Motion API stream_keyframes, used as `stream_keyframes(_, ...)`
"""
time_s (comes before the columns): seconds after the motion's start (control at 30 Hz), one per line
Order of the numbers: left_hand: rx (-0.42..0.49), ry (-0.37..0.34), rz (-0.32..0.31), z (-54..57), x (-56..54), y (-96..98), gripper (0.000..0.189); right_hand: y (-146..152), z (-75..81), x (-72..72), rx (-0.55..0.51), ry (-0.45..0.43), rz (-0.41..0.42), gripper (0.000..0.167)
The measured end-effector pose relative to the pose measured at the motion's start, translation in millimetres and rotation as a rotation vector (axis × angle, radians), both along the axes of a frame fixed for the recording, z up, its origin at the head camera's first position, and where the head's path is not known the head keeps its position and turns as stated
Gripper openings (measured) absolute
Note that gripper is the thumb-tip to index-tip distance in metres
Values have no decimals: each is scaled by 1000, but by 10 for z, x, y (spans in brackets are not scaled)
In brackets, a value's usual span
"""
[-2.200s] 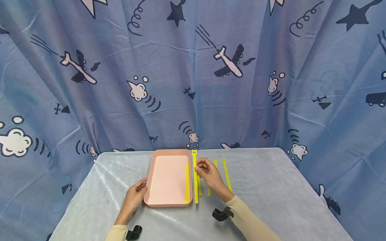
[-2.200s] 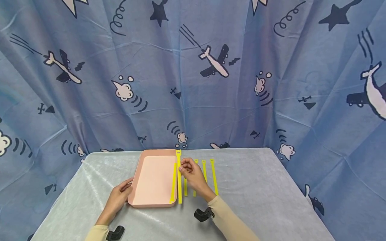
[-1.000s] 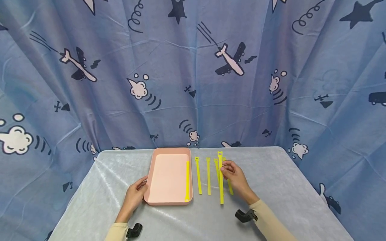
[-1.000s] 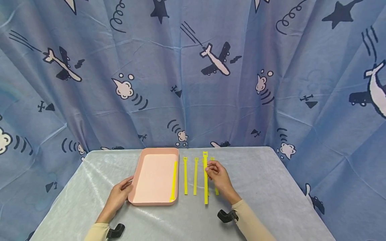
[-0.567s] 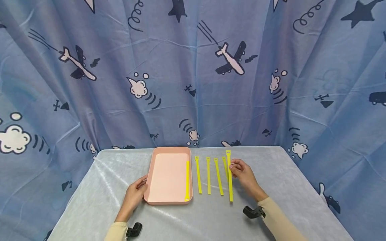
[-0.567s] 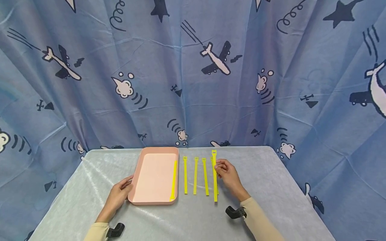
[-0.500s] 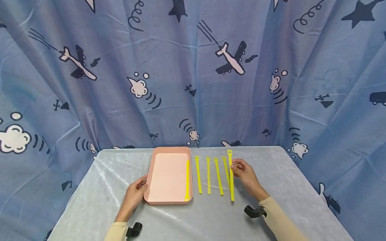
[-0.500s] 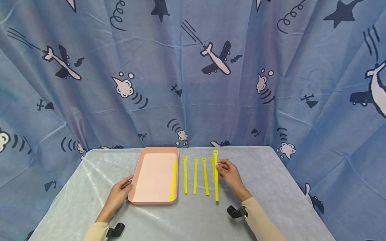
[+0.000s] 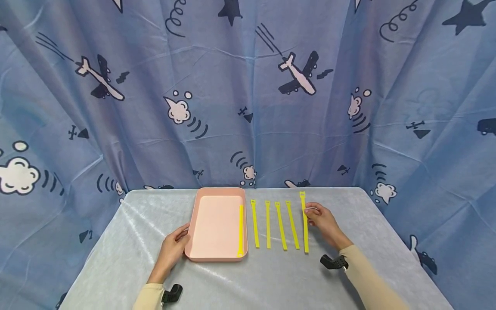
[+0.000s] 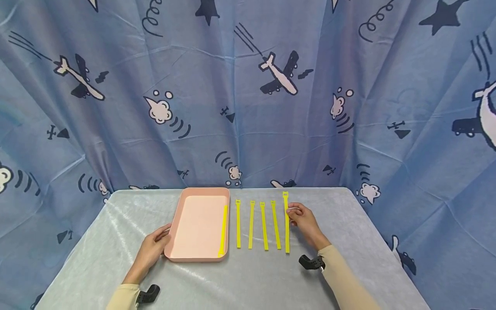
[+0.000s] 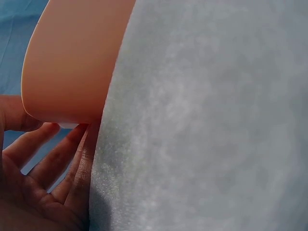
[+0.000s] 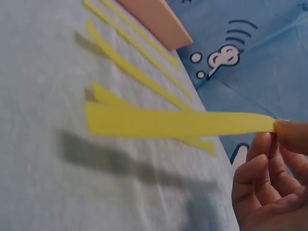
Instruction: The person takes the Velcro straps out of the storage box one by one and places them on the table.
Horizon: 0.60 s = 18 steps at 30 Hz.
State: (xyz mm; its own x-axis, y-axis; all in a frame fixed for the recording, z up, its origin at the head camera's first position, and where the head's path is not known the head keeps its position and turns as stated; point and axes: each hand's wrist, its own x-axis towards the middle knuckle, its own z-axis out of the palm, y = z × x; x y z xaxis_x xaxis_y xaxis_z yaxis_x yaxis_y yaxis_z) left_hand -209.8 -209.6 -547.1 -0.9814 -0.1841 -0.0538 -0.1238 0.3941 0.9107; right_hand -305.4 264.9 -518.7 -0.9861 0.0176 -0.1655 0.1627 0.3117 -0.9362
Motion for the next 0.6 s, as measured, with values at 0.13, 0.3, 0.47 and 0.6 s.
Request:
stream_keyframes(0.13, 3, 0, 2, 6, -5, -1, 44, 35, -28, -54, 26, -13, 16, 38)
stream_keyframes(0.3, 8, 5, 1, 12, -10, -3, 44, 58, -71, -122, 33, -12, 29, 36)
stream_keyframes(0.47, 2, 8, 1, 8, 1, -2, 44, 93, -133, -169, 27, -8, 21, 34)
stream_keyframes(0.6, -7, 12, -2, 3, 4, 0, 44, 113, -177, -207, 24, -21, 9, 35)
